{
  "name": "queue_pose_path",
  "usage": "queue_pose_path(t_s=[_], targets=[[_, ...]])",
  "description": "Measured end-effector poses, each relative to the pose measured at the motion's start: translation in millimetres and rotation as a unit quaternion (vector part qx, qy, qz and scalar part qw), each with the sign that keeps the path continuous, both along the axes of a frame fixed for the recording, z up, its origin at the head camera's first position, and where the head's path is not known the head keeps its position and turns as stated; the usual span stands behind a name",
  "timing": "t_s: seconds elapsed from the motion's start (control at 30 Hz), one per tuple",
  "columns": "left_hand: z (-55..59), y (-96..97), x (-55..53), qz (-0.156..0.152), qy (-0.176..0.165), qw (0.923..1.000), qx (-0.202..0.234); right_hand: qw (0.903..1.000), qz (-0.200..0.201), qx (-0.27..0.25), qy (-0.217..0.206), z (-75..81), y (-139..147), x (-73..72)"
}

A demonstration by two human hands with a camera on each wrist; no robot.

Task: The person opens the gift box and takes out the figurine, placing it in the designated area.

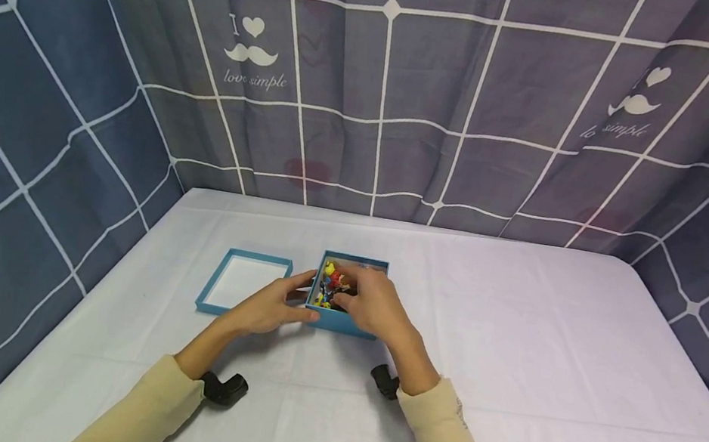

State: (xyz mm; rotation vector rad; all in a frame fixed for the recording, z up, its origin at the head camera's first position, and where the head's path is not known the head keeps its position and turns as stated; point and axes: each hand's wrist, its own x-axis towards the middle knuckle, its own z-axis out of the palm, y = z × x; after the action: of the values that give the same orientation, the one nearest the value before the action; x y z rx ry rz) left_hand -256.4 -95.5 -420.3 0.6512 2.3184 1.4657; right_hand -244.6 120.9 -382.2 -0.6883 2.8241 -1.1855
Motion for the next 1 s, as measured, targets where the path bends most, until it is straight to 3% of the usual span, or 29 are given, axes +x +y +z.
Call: queue_pose_path(t_s=[0.37, 0.73, 1.0], targets=[[-0.3, 0.0, 0.7, 0.008, 0.001, 0.9999, -0.013, 0.9994, 0.020, 0.024, -0.013, -6.6, 4, 0.0], [-1.4, 0.2, -0.6, -0.005, 0.008, 1.0000, -0.001, 0.9995, 0.020, -0.022, 0.009, -14.8, -5, -1.4], [-0.3, 0.0, 0.2, -0.001, 0.017, 0.9998, -0.013, 0.9979, 0.026, 0.044, 0.040, -14.2, -11, -2.4]])
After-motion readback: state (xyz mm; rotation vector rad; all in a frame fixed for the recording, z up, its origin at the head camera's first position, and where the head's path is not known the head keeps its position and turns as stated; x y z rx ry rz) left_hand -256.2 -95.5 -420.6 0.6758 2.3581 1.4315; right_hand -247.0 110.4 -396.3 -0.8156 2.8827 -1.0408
